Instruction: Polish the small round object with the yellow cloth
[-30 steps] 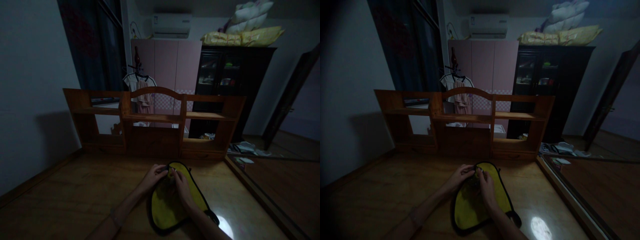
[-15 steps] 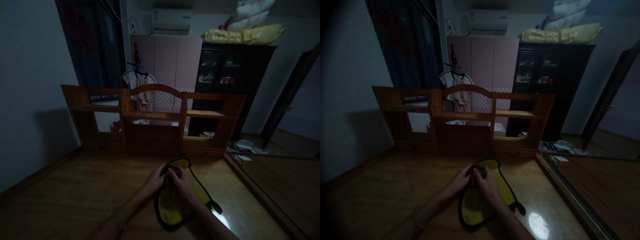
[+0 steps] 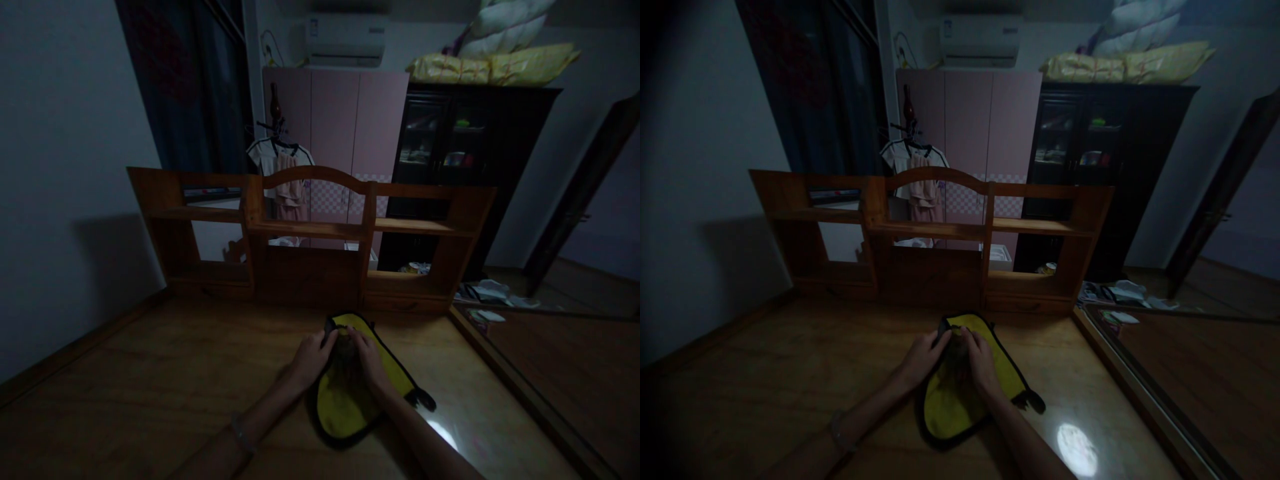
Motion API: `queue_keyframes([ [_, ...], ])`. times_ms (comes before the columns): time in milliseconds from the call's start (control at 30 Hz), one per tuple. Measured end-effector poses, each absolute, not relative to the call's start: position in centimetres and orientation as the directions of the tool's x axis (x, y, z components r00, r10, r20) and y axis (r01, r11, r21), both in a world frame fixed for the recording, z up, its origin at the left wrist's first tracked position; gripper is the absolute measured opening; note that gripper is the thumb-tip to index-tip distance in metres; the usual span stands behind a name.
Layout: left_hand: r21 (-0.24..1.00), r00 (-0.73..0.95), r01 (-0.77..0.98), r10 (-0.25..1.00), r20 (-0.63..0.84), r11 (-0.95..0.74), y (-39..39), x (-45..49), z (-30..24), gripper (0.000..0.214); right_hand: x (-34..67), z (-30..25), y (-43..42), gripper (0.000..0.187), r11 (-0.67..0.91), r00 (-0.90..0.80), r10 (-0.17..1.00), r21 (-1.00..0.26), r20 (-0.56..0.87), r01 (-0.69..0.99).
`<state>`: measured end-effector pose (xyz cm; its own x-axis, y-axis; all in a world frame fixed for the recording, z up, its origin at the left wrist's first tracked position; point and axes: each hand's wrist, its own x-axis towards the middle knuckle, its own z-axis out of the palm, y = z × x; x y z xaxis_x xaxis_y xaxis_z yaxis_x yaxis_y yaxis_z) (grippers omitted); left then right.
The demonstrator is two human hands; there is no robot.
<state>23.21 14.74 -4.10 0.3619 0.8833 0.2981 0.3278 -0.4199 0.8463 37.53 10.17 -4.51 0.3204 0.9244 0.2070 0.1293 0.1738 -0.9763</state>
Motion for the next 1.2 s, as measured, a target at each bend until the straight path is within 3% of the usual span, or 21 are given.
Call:
queue_keyframes([
  [200, 0.916, 0.438, 0.177, 0.862, 0.255, -0.36, 15.2, 23.4, -4.4, 0.031, 37.7, -4.6, 10.3, 0.052, 0.168, 0.317, 0.93, -0.982, 0.187, 0.087],
  [400, 0.914, 0.486, 0.1, 0.821, 0.3, -0.393, 15.9, 23.3, -5.0, 0.047, 37.1, -4.6, 10.0, 0.041, 0.19, 0.287, 0.932, -0.973, 0.22, 0.129],
  [600, 0.859, 0.439, 0.223, 0.834, 0.333, -0.461, 15.8, 23.1, -4.6, 0.045, 36.8, -4.8, 9.7, 0.037, 0.199, 0.251, 0.939, -0.967, 0.235, 0.161],
  [833, 0.83, 0.328, 0.361, 0.891, 0.314, -0.426, 15.4, 23.1, -4.0, 0.032, 36.7, -4.8, 9.6, 0.041, 0.185, 0.188, 0.96, -0.973, 0.208, 0.135],
  [1200, 0.743, 0.336, 0.479, 0.879, 0.338, -0.468, 14.9, 23.0, -3.9, 0.026, 37.4, -4.9, 10.0, 0.042, 0.205, 0.181, 0.956, -0.968, 0.229, 0.144],
])
